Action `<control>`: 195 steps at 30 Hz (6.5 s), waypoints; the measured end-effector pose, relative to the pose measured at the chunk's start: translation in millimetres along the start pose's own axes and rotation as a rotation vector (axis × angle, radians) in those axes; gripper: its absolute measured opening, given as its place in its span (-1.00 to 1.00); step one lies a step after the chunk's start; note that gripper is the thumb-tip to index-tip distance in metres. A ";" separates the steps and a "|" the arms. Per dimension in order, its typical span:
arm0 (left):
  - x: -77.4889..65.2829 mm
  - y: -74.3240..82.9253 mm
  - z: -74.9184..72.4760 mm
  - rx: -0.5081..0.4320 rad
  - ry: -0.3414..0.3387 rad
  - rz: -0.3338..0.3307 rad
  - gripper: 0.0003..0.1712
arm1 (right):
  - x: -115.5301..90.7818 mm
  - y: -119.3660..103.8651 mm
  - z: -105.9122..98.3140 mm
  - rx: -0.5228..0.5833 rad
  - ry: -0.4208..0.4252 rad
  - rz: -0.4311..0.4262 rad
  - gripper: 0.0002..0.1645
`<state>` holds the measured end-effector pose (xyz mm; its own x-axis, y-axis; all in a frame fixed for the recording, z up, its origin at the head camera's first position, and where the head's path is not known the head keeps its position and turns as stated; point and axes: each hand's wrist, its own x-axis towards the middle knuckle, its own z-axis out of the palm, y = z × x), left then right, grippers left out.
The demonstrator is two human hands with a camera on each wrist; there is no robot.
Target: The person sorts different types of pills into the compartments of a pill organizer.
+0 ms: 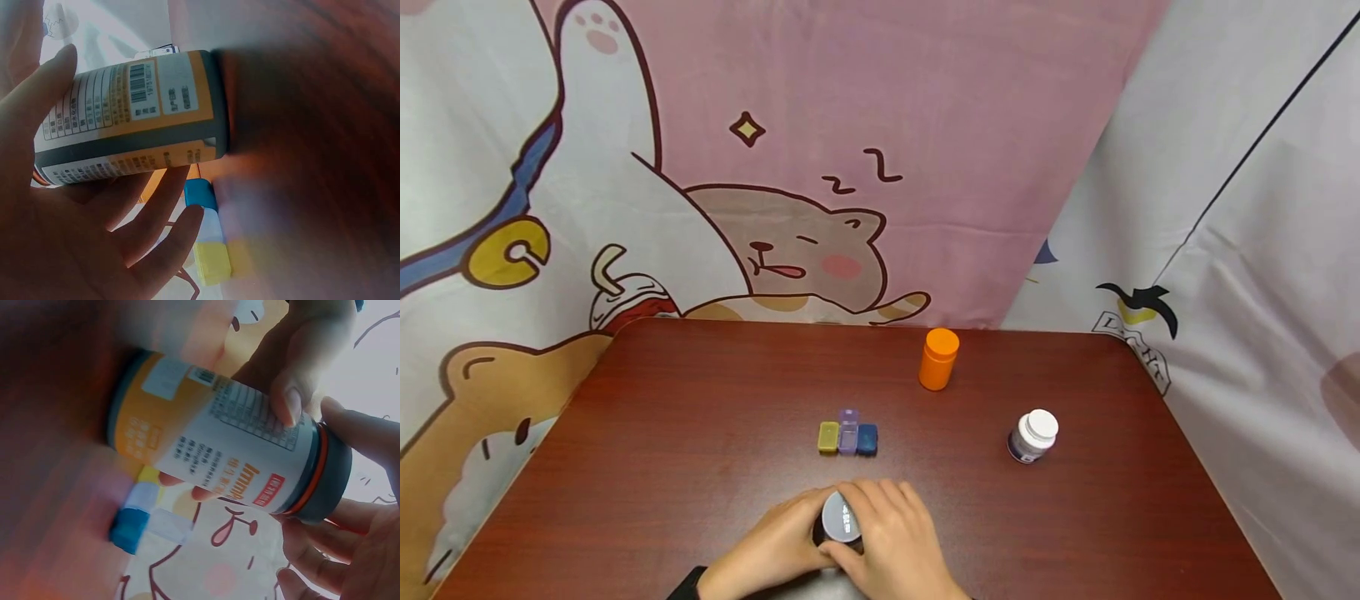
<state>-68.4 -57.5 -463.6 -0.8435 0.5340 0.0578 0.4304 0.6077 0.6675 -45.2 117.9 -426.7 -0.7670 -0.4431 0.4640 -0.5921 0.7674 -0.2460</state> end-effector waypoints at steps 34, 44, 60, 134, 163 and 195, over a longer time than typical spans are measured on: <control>2.3 -6.2 -2.8 0.046 0.006 0.042 -0.33 | 2.6 28.7 3.4 0.356 -0.100 -0.107 -0.30; 2.3 -5.9 -1.0 -0.012 -0.005 0.022 -0.36 | 4.9 42.8 4.9 0.597 -0.209 -0.186 -0.22; 2.9 -6.5 -1.0 -0.023 -0.004 0.032 -0.35 | -4.4 18.2 -21.1 0.604 -0.026 -0.018 -0.25; 2.9 -8.8 1.5 -0.060 -0.012 0.017 -0.34 | -18.1 10.9 -12.6 0.638 0.098 0.066 -0.32; 2.5 -11.8 -0.1 -0.110 -0.065 -0.013 -0.25 | 41.9 49.6 -12.3 0.868 -0.437 -0.367 -0.24; 4.3 -12.6 2.8 -0.086 -0.044 0.012 -0.32 | -27.3 9.3 -8.4 0.562 0.278 0.000 -0.41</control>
<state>-76.5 -61.2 -473.9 -0.8227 0.5674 0.0346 0.4093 0.5492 0.7286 -27.7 141.0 -434.6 -0.7191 -0.2478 0.6492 -0.6892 0.3732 -0.6211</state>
